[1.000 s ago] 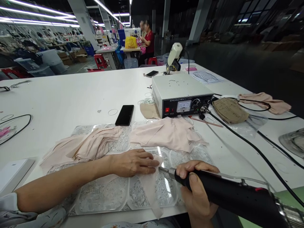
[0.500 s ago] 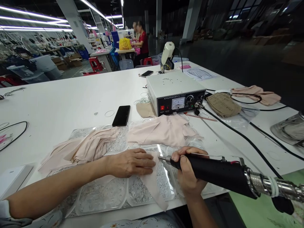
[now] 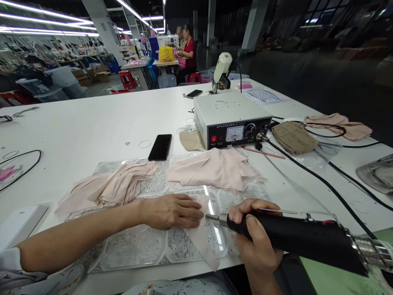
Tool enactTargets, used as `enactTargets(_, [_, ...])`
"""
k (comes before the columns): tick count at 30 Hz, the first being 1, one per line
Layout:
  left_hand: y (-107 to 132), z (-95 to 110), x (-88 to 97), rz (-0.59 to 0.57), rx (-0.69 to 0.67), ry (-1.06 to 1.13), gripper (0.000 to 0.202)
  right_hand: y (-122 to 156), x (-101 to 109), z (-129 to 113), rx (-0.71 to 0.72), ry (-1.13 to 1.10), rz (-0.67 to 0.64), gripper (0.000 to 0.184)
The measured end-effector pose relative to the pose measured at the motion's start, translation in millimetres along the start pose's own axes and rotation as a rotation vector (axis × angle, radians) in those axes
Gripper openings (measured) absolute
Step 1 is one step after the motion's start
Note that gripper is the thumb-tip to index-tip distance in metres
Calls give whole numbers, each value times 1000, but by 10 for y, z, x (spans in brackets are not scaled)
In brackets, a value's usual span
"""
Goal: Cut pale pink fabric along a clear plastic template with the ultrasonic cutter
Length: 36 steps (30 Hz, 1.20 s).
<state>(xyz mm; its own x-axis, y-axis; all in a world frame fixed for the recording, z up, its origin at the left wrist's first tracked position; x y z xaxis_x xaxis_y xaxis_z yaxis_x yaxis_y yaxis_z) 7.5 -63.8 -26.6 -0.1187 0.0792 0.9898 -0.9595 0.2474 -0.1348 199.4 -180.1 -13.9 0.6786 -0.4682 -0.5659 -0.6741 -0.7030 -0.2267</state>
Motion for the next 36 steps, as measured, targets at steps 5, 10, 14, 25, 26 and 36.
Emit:
enactTargets(5, [0, 7, 3, -5, 14, 16, 28, 82, 55, -13, -47, -6, -32, 10])
enactTargets(10, [-8, 12, 21, -2, 24, 22, 29, 95, 31, 5, -36, -11, -64, 8])
enactTargets(14, [-15, 12, 23, -44, 28, 20, 29, 109, 19, 8, 2, 9, -84, 8])
enactTargets(25, [-21, 51, 62, -84, 36, -9, 34, 135, 80, -44, -5, 34, -63, 7])
enactTargets(26, [-22, 55, 65, -91, 35, -11, 35, 139, 87, -65, -12, 20, -56, 7])
enactTargets(36, [-17, 67, 71, -90, 30, -28, 36, 215, 62, -105, -27, 2, -85, 7])
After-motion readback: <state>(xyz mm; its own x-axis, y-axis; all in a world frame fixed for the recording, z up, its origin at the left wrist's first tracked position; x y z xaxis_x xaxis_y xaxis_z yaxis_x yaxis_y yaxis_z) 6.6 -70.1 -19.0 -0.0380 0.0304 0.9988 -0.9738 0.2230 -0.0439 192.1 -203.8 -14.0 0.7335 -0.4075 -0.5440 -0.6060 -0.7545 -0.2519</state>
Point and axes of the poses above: each hand's wrist, its own y-axis away from the middle knuckle, its own x-axis out of the back of the hand, z = x × y, the point moved 1 cm from there along -y, towards the middle knuckle, and after that the axes turned 4 degrees about -y, right-handed, at the moved point
